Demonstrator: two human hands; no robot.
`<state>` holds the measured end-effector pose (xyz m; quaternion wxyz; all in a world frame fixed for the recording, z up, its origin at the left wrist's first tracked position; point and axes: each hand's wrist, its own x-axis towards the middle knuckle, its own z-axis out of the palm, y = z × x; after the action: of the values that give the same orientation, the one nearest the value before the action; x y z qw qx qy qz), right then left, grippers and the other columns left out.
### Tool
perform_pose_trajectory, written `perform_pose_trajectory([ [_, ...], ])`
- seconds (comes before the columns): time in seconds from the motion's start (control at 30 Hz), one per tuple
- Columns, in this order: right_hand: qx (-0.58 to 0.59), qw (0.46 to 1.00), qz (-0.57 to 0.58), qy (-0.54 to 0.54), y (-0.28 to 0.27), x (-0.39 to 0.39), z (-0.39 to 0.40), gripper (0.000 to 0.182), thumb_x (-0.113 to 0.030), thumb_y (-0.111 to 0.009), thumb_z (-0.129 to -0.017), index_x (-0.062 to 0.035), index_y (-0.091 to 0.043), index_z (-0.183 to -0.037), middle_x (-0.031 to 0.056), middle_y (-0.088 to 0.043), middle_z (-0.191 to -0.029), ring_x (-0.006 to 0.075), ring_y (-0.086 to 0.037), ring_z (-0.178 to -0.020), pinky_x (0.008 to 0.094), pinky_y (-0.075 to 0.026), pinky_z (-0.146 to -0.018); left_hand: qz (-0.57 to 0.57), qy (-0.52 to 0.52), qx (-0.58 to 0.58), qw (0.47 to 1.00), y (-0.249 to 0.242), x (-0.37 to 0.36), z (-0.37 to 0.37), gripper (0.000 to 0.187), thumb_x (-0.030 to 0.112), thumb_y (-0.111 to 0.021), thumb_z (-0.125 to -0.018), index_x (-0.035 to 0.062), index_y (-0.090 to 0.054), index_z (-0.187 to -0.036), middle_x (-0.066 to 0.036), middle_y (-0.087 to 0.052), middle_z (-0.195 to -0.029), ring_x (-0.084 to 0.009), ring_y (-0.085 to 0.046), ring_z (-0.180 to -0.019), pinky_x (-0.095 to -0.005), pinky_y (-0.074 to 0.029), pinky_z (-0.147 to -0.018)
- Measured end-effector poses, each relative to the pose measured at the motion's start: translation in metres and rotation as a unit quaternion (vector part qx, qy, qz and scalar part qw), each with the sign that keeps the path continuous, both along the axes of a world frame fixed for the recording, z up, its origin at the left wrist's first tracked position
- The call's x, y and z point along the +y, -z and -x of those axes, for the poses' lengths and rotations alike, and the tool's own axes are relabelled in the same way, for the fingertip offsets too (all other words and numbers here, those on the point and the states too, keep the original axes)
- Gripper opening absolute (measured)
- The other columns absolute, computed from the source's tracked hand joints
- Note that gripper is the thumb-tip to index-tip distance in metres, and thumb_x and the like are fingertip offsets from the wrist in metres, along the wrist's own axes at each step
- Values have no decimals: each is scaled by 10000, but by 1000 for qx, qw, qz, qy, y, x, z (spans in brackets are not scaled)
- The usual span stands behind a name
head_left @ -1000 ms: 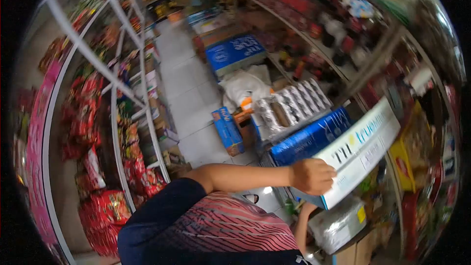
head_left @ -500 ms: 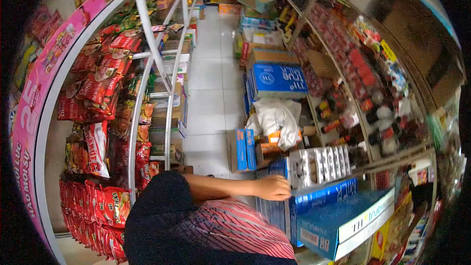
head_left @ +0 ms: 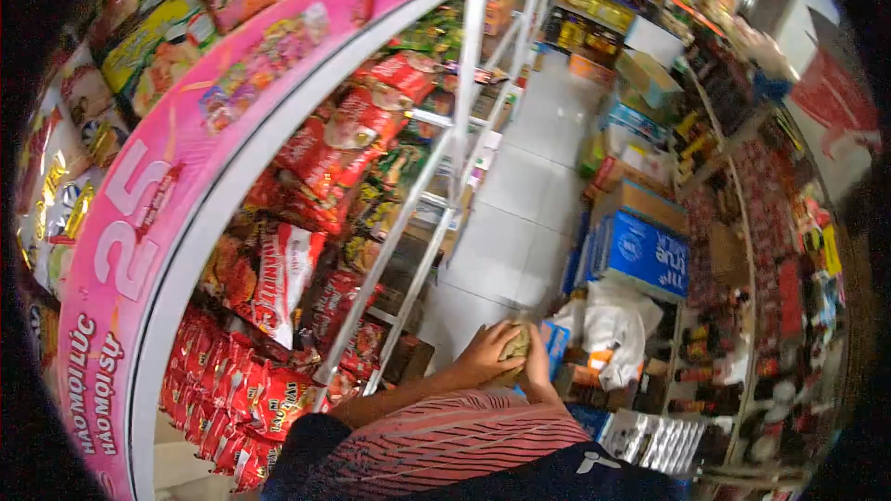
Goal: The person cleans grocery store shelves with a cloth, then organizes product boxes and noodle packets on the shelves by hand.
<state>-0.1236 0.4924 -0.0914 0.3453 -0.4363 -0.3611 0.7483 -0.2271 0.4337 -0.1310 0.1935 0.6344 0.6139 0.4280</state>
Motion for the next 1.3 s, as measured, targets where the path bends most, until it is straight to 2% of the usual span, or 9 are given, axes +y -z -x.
perform_pose_trajectory([
  [0.13, 88, 975, 107, -173, 22, 25, 66, 341, -349, -434, -869, -58, -550, -1004, 42, -564, -911, 144, -519, -800, 293, -413, -738, 92, -145, -183, 968, -24, -19, 54, 559, 301, -611, -749, 74, -401, -1215, -181, -396, -1220, -352, -440, -1056, -407, -372, -878],
  [0.27, -61, 888, -82, -448, -6, 102, 138, 324, -302, -474, -857, -37, -557, -1026, 60, -588, -977, 159, -528, -970, 335, -438, -777, 145, -340, -127, 921, -28, -33, 93, 503, 222, -608, -738, 75, -429, -1184, -199, -492, -1089, -336, -482, -1029, -388, -392, -857],
  [0.4, 10, 947, -298, -118, 14, 263, 238, 205, -224, -474, -830, -50, -582, -823, 59, -610, -800, 129, -547, -728, 249, -411, -643, -10, -494, -231, 838, 19, -50, 108, 456, 133, -637, -691, 66, -473, -1110, -150, -568, -979, -273, -558, -904, -342, -436, -784],
  [0.6, -119, 795, -584, -111, -24, 425, 401, 143, -117, -512, -768, -16, -583, -840, 121, -610, -816, 238, -569, -756, 313, -428, -724, -95, -658, -277, 694, 2, -35, 101, 314, 45, -595, -668, 28, -542, -977, -96, -587, -913, -185, -548, -850, -268, -426, -767],
  [0.7, -157, 746, -627, -162, -1, 478, 470, 201, -126, -514, -776, 10, -588, -904, 149, -602, -874, 268, -565, -800, 354, -429, -743, -150, -709, -266, 635, -83, -22, 70, 332, 29, -557, -653, 31, -555, -985, -75, -575, -982, -173, -517, -913, -267, -417, -790],
  [0.9, -184, 741, -610, -212, -10, 478, 526, 218, -135, -534, -781, 10, -585, -936, 120, -607, -881, 246, -559, -809, 347, -434, -740, -338, -903, 69, 256, -164, -104, 38, 362, 71, -536, -754, -9, -477, -1103, -103, -507, -1061, -195, -477, -978, -311, -375, -853],
  [1.07, -121, 755, -602, -232, 15, 489, 546, 227, -135, -560, -776, 0, -581, -958, 99, -608, -881, 235, -554, -812, 331, -437, -736, -510, -819, 132, 226, -234, -133, 28, 365, 106, -542, -813, -10, -433, -1141, -104, -487, -1085, -174, -501, -949, -269, -427, -783],
  [1.2, 49, 815, -538, -209, 7, 536, 523, 239, -134, -580, -773, -8, -578, -976, 82, -609, -881, 226, -550, -815, 318, -439, -732, -409, -853, 284, 155, -306, -130, 37, 383, 125, -540, -834, -21, -417, -1167, -122, -485, -1130, -179, -489, -1008, -281, -395, -855],
  [1.3, 142, 725, -508, -443, -145, 459, 404, 129, -136, -515, -828, -21, -507, -771, 4, -465, -696, 93, -414, -631, 233, -345, -561, -371, -825, 385, 184, -335, -170, 54, 319, 90, -551, -820, 20, -479, -1123, -98, -507, -1091, -183, -477, -1018, -283, -361, -886],
])
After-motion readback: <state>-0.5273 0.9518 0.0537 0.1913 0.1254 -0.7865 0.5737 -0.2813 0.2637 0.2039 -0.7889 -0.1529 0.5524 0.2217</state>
